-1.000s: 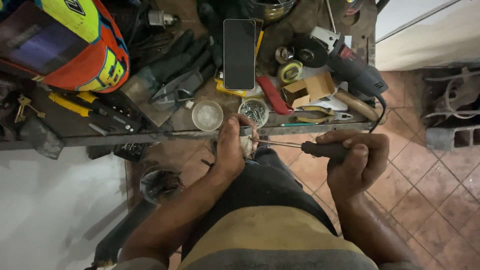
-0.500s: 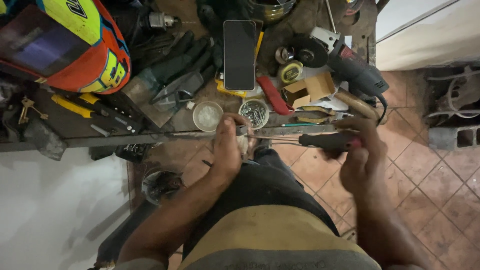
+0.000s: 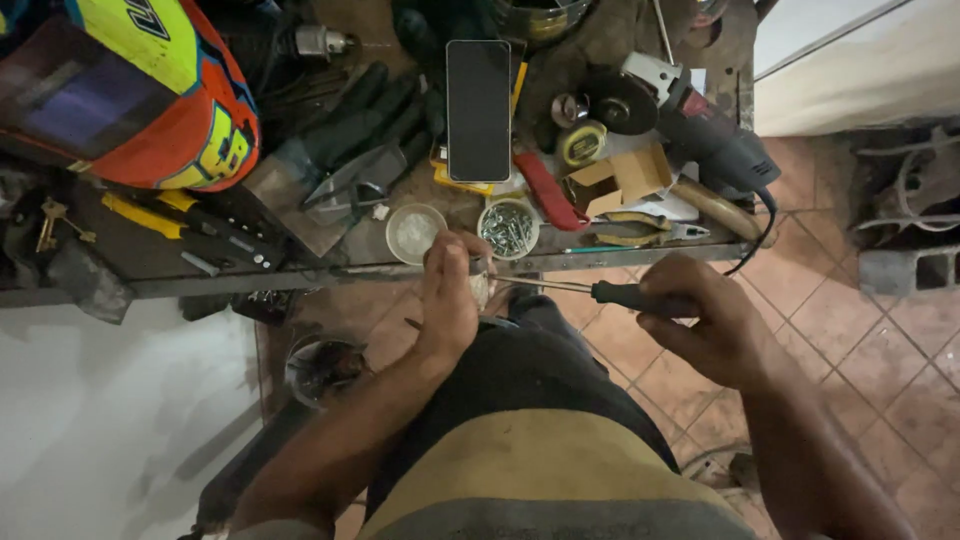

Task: Repairing a small electrical component using a screwdriver and a rotary tool on a workshop bench

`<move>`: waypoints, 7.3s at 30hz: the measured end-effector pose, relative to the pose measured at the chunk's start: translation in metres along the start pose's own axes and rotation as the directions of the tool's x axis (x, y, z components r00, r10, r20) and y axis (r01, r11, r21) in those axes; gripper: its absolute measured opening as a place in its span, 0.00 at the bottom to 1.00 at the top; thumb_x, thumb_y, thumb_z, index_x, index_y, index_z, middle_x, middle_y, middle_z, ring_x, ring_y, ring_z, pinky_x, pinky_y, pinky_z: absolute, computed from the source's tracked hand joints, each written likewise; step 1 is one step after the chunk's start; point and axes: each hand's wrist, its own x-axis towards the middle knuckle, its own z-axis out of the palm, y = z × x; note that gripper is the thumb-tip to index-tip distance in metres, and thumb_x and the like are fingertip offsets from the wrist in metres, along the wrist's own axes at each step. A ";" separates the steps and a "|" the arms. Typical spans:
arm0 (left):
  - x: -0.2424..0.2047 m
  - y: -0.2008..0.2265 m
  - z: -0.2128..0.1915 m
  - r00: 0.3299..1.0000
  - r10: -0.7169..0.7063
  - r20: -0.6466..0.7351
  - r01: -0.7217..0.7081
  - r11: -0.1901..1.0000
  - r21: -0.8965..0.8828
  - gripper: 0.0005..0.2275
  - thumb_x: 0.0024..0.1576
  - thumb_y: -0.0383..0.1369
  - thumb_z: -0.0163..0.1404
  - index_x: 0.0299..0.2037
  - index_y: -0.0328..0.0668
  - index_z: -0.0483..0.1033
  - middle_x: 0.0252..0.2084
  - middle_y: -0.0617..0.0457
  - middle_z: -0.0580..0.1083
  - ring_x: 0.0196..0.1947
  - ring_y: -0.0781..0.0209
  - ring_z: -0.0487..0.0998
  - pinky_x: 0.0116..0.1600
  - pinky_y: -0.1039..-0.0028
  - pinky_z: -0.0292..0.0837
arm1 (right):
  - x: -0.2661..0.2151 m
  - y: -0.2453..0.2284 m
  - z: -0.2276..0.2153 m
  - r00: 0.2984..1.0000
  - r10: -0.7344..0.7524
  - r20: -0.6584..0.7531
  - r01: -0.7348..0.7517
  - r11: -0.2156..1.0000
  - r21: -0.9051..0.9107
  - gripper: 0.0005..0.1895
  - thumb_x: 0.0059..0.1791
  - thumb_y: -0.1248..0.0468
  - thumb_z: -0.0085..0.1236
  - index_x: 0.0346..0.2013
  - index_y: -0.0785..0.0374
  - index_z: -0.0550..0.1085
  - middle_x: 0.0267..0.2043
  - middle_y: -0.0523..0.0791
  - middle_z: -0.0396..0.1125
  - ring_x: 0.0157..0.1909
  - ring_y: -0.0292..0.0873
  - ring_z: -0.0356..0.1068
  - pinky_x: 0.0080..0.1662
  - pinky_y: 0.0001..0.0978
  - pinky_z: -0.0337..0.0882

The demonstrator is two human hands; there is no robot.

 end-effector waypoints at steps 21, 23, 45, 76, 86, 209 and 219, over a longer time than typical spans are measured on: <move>0.006 -0.010 -0.007 0.969 -0.236 -0.067 0.229 0.969 -0.089 0.15 0.67 0.39 0.33 0.33 0.41 0.69 0.27 0.51 0.69 0.18 0.62 0.70 0.25 0.73 0.66 | 0.026 -0.020 -0.017 0.982 -0.144 0.118 0.149 0.988 -0.029 0.32 0.44 0.52 0.65 0.59 0.58 0.66 0.53 0.44 0.67 0.49 0.39 0.67 0.48 0.31 0.69; 0.002 -0.017 -0.013 0.985 -0.171 0.033 0.174 0.961 -0.215 0.23 0.64 0.57 0.40 0.39 0.43 0.70 0.32 0.53 0.69 0.20 0.62 0.69 0.24 0.71 0.65 | 0.032 -0.041 -0.016 0.974 0.142 0.177 -0.098 0.967 -0.236 0.11 0.46 0.63 0.61 0.43 0.56 0.78 0.35 0.40 0.75 0.33 0.39 0.73 0.36 0.34 0.71; 0.013 -0.025 -0.032 0.995 0.008 0.101 -0.005 1.000 -0.023 0.15 0.69 0.43 0.41 0.53 0.41 0.70 0.42 0.43 0.73 0.41 0.54 0.76 0.46 0.63 0.77 | 0.084 -0.033 0.153 0.941 0.322 0.103 -0.317 0.946 -0.063 0.23 0.38 0.42 0.71 0.39 0.45 0.75 0.32 0.41 0.73 0.39 0.51 0.76 0.42 0.48 0.67; -0.028 -0.008 -0.010 0.981 -0.159 -0.111 0.194 0.805 0.561 0.18 0.70 0.47 0.39 0.35 0.44 0.73 0.21 0.50 0.68 0.18 0.58 0.68 0.30 0.62 0.71 | 0.101 0.006 0.131 0.982 0.010 0.190 -0.011 1.000 0.001 0.31 0.40 0.46 0.73 0.50 0.50 0.70 0.38 0.50 0.75 0.45 0.61 0.76 0.46 0.58 0.73; -0.038 -0.079 -0.030 0.817 -0.432 -0.382 0.534 0.816 0.220 0.18 0.62 0.40 0.50 0.18 0.47 0.75 0.13 0.53 0.69 0.11 0.62 0.69 0.18 0.71 0.68 | 0.112 0.010 0.141 0.974 0.022 0.228 -0.018 1.000 -0.020 0.24 0.44 0.52 0.69 0.48 0.57 0.68 0.36 0.54 0.75 0.45 0.66 0.75 0.47 0.59 0.72; -0.101 -0.025 -0.105 0.954 -0.194 -0.227 0.033 0.824 -0.565 0.23 0.68 0.53 0.37 0.56 0.39 0.66 0.17 0.41 0.68 0.05 0.63 0.62 0.09 0.76 0.57 | 0.206 -0.078 0.214 0.888 -0.398 0.228 0.402 0.433 -0.807 0.09 0.46 0.51 0.63 0.37 0.47 0.83 0.38 0.40 0.74 0.32 0.50 0.78 0.32 0.48 0.78; -0.098 -0.037 -0.124 0.892 -0.316 -0.322 0.055 0.785 -0.617 0.23 0.68 0.52 0.38 0.51 0.36 0.69 0.15 0.40 0.69 0.04 0.61 0.61 0.09 0.79 0.54 | 0.209 -0.064 0.261 0.918 -0.354 0.181 0.330 0.425 -0.843 0.10 0.46 0.54 0.63 0.40 0.46 0.83 0.42 0.38 0.75 0.32 0.50 0.79 0.31 0.50 0.78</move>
